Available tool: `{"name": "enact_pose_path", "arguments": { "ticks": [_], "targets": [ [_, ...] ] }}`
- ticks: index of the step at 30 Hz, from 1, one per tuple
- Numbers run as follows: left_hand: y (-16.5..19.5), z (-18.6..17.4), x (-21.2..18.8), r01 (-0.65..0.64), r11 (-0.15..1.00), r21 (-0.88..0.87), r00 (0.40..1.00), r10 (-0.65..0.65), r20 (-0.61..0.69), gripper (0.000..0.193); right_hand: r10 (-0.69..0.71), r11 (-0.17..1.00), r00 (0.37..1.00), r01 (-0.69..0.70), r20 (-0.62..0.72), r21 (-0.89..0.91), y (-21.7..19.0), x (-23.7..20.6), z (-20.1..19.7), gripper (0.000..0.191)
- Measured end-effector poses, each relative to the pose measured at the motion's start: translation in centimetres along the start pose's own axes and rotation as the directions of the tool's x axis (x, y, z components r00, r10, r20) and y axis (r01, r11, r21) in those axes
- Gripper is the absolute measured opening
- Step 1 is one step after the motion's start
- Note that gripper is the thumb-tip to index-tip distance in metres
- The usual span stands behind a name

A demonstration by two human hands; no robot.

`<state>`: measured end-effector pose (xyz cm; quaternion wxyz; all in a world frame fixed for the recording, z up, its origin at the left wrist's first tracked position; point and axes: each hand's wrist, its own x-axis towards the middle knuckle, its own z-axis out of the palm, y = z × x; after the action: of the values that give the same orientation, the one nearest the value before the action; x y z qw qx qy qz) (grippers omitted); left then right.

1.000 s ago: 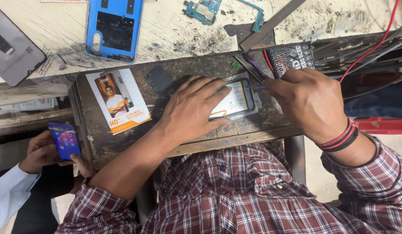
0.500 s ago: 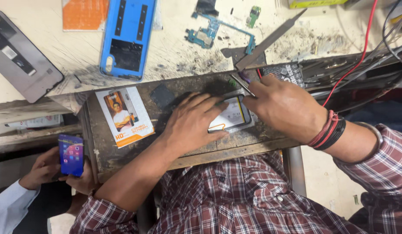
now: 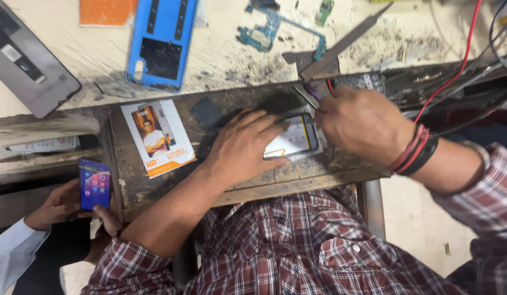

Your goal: The person disassembles a smartphone, removes the back cover, and uses a plastic pry tool and screwdriver to detach internal components. They then reassemble the phone, securing the back cover and testing the device by turning it on.

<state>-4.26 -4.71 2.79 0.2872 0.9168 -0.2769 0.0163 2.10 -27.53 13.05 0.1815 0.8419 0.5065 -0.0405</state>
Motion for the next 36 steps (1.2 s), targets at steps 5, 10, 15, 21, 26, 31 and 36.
{"name": "enact_pose_path", "arguments": {
  "ticks": [5,10,15,21,26,31,36],
  "targets": [
    [0.1,0.1,-0.3,-0.005,1.0,-0.009,1.0,0.005,-0.014,0.071,-0.12,0.992,0.977,0.127,-0.179,0.025,0.4,0.1,-0.3,0.008],
    [0.2,-0.1,-0.2,0.0,1.0,-0.015,1.0,-0.001,-0.019,0.073,-0.006,0.99,0.994,0.022,0.113,-0.141,-0.2,0.2,-0.9,0.01],
    [0.1,-0.1,-0.2,-0.003,1.0,-0.023,1.0,0.003,-0.019,0.071,-0.058,0.995,0.998,0.057,-0.002,-0.082,0.1,0.6,-0.3,0.009],
    [0.1,0.4,-0.1,0.009,1.0,-0.002,1.0,-0.009,-0.014,0.074,-0.181,0.982,0.961,0.166,-0.209,-0.085,0.8,0.1,0.4,0.006],
    [0.0,0.5,-0.1,0.003,1.0,0.004,0.999,-0.003,-0.046,0.07,-0.091,0.972,0.995,0.08,-0.04,-0.222,0.4,-0.4,0.5,0.013],
    [0.0,0.4,-0.1,0.003,1.0,-0.015,0.999,-0.004,-0.053,0.071,-0.098,0.985,0.994,0.091,-0.041,-0.146,0.5,-0.3,0.8,0.009],
    [0.1,0.1,-0.3,-0.001,1.0,-0.019,0.998,0.0,-0.058,0.07,-0.14,0.987,0.975,0.124,-0.174,-0.102,0.3,-0.3,0.7,0.012]
  ]
}}
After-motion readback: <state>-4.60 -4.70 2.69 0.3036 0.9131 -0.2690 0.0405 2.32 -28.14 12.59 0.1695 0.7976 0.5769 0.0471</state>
